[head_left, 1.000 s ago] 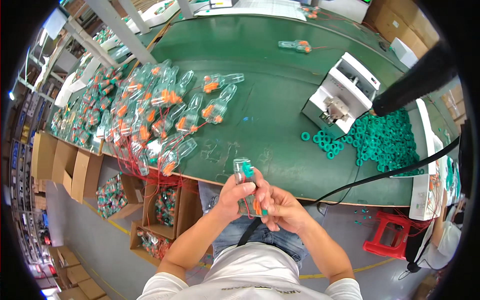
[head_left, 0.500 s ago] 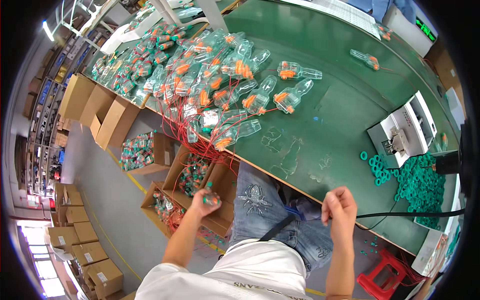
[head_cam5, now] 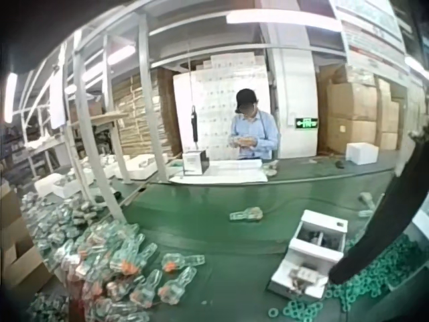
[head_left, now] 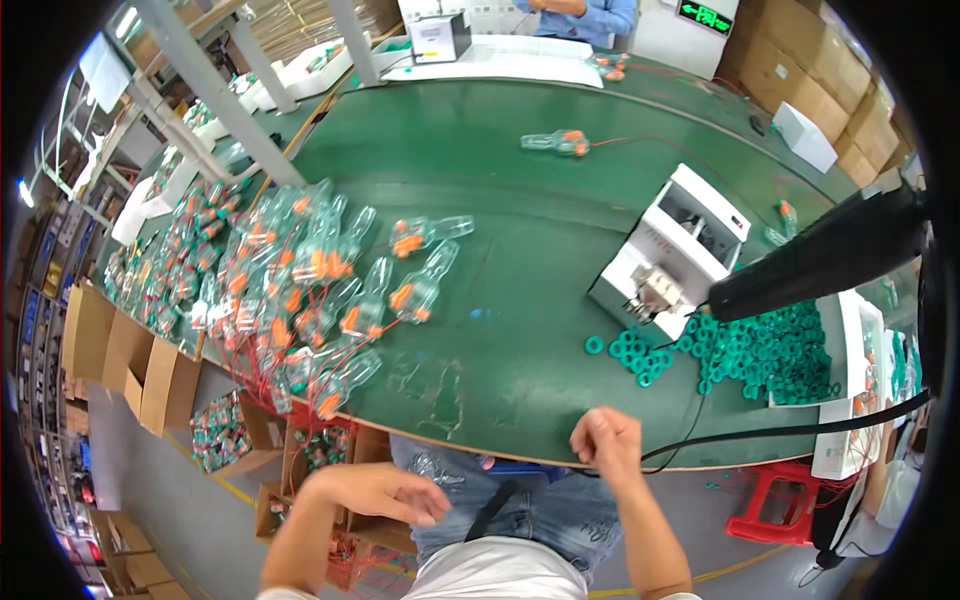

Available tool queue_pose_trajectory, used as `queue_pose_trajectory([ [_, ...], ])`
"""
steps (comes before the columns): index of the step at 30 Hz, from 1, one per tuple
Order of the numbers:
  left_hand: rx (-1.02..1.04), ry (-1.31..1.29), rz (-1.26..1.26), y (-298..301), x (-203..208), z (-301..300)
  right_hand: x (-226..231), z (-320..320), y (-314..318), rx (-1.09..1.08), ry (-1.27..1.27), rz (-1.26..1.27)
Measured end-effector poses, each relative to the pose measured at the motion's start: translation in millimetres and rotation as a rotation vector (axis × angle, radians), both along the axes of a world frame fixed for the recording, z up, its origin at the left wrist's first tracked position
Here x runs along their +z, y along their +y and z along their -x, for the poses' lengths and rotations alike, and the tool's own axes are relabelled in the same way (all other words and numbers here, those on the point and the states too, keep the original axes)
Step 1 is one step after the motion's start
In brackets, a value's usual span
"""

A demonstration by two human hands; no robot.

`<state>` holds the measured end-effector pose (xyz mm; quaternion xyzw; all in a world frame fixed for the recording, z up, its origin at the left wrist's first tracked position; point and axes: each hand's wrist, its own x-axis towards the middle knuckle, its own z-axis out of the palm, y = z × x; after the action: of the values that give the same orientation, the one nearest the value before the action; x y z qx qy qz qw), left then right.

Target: Assembling small plastic electronic components using a power screwdriver on an assembly line.

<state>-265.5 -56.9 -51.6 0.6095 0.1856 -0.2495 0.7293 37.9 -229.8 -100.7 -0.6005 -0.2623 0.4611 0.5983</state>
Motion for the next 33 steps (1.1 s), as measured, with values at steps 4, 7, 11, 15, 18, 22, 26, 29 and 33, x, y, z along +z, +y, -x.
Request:
queue_pose_trajectory([
  [4,-0.09,-0.628,-0.789,93,60,-175,11,0,-2,0.063,-0.31,-0.047],
  [7,0.264,-0.704,-1.118,171,36,-339,10,4,1,-0.098,-0.328,-0.122],
  [11,0.363,-0.966,-1.659,262,-38,-476,3,8,8,0.044,-0.605,-0.229],
  [15,0.342,-0.631,-1.683,243,-60,-529,-5,-1,4,0.001,-0.725,-0.309],
  [18,0.107,-0.381,-1.684,219,-56,-510,-5,-1,2,0.007,-0.756,-0.302],
  [22,0.066,-0.606,-1.398,250,-37,-434,3,5,10,0.031,-0.688,-0.341],
  [26,0.125,-0.67,-1.123,198,21,-332,3,2,7,-0.001,-0.294,-0.095],
  [29,0.016,-0.792,-1.167,132,59,-238,7,2,25,-0.036,0.076,-0.175],
  [33,-0.115,-0.833,-1.269,69,24,-156,42,6,78,-0.3,0.348,-0.411],
])
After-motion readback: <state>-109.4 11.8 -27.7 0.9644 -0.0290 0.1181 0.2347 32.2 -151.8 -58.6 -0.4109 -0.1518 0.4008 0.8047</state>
